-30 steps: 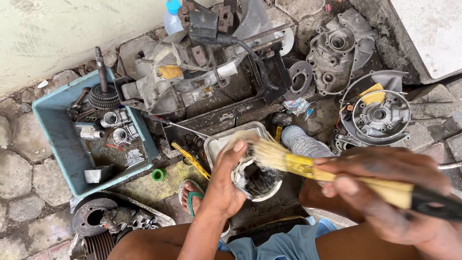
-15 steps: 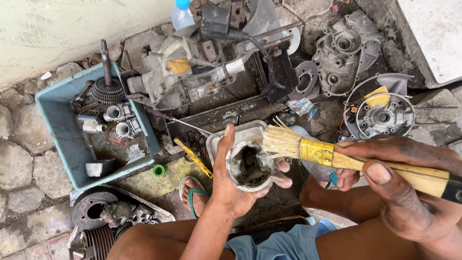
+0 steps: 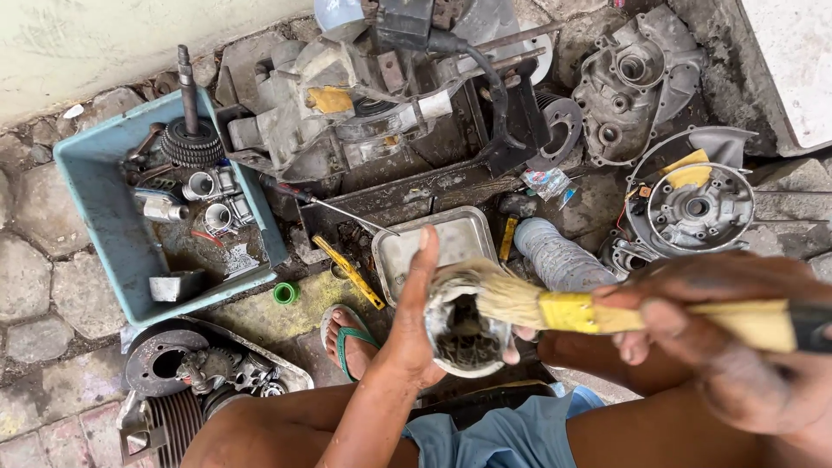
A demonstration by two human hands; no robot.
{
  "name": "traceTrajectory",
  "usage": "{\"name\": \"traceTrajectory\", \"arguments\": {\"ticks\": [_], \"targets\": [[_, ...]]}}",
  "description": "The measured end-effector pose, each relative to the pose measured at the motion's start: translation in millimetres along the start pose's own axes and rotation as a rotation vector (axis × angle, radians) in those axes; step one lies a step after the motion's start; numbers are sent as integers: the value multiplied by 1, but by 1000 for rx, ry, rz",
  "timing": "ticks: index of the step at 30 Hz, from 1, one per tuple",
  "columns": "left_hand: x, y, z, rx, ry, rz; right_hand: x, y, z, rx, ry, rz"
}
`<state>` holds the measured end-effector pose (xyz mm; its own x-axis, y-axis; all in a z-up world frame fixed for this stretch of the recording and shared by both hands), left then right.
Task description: Cleaning motorcycle engine components using a brush and cleaning solution
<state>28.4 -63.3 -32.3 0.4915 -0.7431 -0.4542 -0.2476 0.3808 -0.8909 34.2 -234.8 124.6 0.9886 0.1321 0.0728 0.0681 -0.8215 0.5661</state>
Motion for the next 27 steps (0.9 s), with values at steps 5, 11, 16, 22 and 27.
{"name": "traceTrajectory", "arguments": {"ticks": [5, 11, 16, 22, 27], "targets": [[-2, -2, -3, 39, 70, 15, 5, 3, 7, 64, -68, 40], [-8, 0, 8, 167, 9, 2, -5, 0, 30, 343, -169, 86], [-17, 9, 30, 391, -111, 301, 11, -5, 7, 118, -49, -115], [-11, -14, 39, 446, -180, -41, 0, -13, 38, 395, -215, -124], [-17, 2, 65, 373, -394, 346, 14, -10, 5, 254, -103, -33]]}}
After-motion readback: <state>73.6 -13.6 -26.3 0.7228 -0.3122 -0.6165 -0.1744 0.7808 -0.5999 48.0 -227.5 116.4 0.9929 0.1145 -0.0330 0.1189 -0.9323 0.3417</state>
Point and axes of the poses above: each hand's wrist, its own x-axis towards the middle knuckle, its own y-axis out of the back of the hand, z = x × y, the point moved 6 cm from there along x, towards the middle knuckle, and after that the axes turned 3 degrees about -x, right-handed, at the moved point
